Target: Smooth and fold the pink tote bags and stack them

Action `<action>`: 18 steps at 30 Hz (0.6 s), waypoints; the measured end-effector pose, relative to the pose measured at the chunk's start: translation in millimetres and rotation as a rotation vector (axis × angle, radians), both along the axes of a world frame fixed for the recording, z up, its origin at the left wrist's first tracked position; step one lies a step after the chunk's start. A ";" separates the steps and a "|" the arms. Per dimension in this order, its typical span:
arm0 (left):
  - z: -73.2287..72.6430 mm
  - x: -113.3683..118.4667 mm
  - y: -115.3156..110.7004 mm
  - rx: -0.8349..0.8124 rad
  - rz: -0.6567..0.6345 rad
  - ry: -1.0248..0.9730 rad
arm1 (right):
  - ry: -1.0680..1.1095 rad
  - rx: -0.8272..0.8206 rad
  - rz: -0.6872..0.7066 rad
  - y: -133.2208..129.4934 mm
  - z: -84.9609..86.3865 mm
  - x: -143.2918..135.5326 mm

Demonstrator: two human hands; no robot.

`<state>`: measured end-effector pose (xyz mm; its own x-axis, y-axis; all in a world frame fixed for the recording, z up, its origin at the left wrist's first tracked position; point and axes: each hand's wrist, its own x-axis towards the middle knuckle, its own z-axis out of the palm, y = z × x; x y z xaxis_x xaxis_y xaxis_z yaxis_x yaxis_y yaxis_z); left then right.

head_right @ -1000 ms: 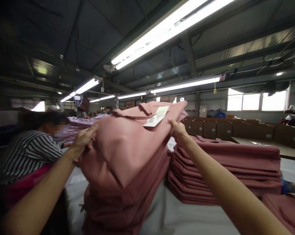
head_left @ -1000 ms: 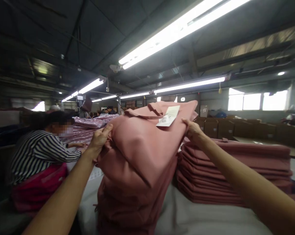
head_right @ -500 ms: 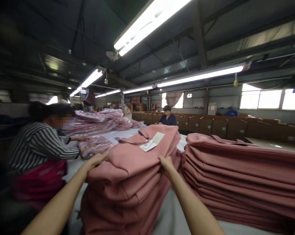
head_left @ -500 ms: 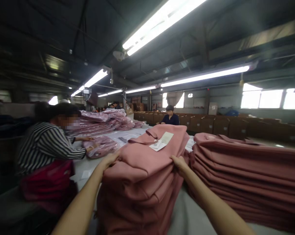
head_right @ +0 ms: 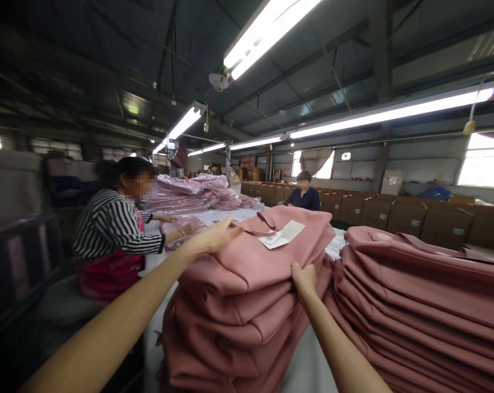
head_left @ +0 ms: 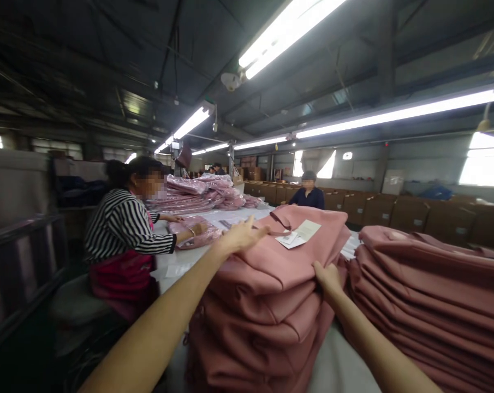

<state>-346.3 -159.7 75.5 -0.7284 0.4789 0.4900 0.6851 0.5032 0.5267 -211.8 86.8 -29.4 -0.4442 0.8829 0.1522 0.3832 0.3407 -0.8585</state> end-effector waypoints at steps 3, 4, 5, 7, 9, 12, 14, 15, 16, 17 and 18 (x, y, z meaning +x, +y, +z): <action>-18.2 39.3 12.9 -0.448 -0.126 -0.099 | -0.031 0.007 -0.007 -0.3 -5.9 -1.9; -24.0 47.6 13.3 -0.583 -0.150 -0.123 | -0.034 0.007 -0.010 -0.9 -8.5 -1.9; -28.4 52.8 12.5 -0.681 -0.165 -0.137 | -0.035 0.006 -0.013 -1.7 -11.2 -1.6; -32.5 54.8 9.6 -0.762 -0.178 -0.143 | -0.031 0.002 -0.018 -3.0 -15.5 -0.5; -31.7 50.8 7.8 -0.788 -0.171 -0.134 | -0.028 -0.005 -0.019 -3.8 -17.5 0.8; -28.6 46.8 7.8 -0.787 -0.159 -0.114 | -0.022 -0.017 -0.004 -5.5 -16.7 2.1; -28.0 48.5 8.2 -0.786 -0.153 -0.110 | -0.009 -0.020 0.010 -7.4 -15.4 2.9; -28.0 50.0 8.3 -0.788 -0.157 -0.109 | 0.000 -0.020 0.015 -8.0 -15.0 3.7; -27.9 51.4 8.6 -0.791 -0.165 -0.107 | 0.011 -0.017 0.017 -7.8 -14.6 5.1; -27.6 52.4 9.1 -0.792 -0.177 -0.102 | 0.023 -0.013 0.018 -6.7 -14.2 7.2; -27.0 52.9 9.7 -0.790 -0.191 -0.094 | 0.034 -0.008 0.017 -4.6 -13.9 10.1</action>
<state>-293.4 -150.1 48.5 -0.6202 0.7776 -0.1029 0.7675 0.6287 0.1253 -201.7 82.2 -43.3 -0.4538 0.8765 0.1607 0.3478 0.3402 -0.8736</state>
